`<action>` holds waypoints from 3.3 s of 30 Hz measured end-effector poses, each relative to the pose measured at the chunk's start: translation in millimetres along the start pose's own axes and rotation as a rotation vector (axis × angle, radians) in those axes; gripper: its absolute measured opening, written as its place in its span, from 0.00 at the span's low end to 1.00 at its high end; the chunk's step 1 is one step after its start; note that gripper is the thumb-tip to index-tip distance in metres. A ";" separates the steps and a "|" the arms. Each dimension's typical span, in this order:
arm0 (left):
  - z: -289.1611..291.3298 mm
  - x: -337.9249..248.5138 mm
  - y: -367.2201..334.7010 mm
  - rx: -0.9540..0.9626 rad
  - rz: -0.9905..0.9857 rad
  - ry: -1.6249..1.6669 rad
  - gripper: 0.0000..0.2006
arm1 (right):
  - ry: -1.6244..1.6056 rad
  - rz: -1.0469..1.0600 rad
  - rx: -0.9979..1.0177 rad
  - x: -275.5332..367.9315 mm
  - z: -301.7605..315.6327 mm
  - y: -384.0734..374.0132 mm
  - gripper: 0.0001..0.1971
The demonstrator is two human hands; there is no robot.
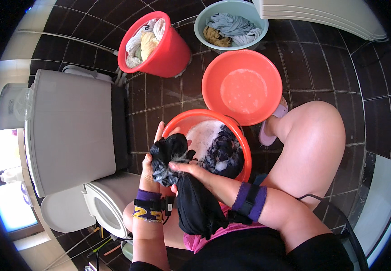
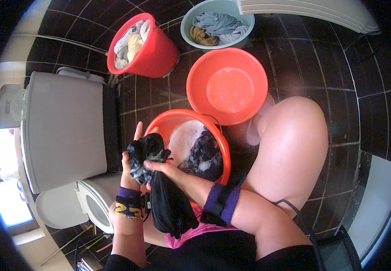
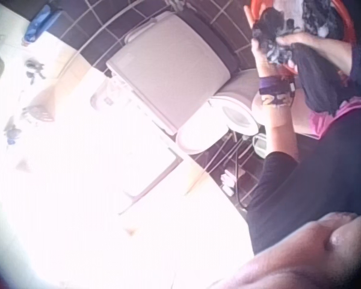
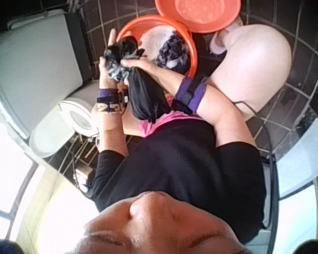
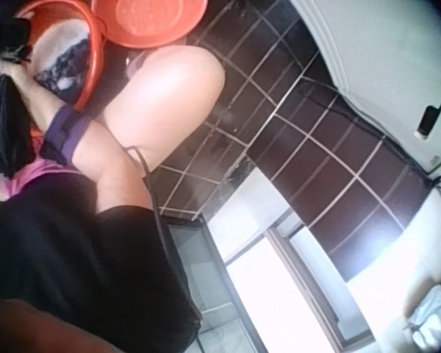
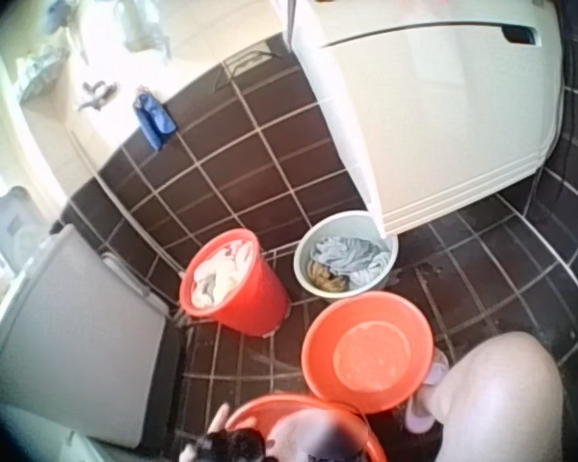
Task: The person washes a black garment by hand in an orange bucket filled with soapy water. They scrub the fabric against itself and squeeze the garment to clean it.
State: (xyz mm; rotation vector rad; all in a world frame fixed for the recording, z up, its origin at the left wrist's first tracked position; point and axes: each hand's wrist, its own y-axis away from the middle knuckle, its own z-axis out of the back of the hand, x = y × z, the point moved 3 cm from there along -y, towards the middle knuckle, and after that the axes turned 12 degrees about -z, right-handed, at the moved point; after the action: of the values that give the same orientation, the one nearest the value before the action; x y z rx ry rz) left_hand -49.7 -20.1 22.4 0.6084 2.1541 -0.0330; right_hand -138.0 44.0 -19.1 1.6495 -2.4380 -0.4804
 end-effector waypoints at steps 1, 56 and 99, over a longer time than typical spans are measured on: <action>-7.7 -0.3 -3.8 0.005 -0.015 -0.017 0.53 | 0.026 0.047 0.013 -1.9 -0.3 -0.9 0.18; 31.2 12.6 -30.5 -0.132 0.185 -1.697 0.11 | 0.744 0.609 -0.455 -9.0 27.4 -27.5 0.18; -16.1 95.7 -222.6 0.008 0.118 -0.736 0.20 | 0.922 0.437 -1.785 259.7 270.4 110.4 0.34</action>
State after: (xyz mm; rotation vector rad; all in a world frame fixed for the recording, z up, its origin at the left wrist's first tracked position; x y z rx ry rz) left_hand -206.5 -172.8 -83.0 0.6075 1.4063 -0.1740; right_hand -415.8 -111.3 -246.0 0.2989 -0.7985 -0.9943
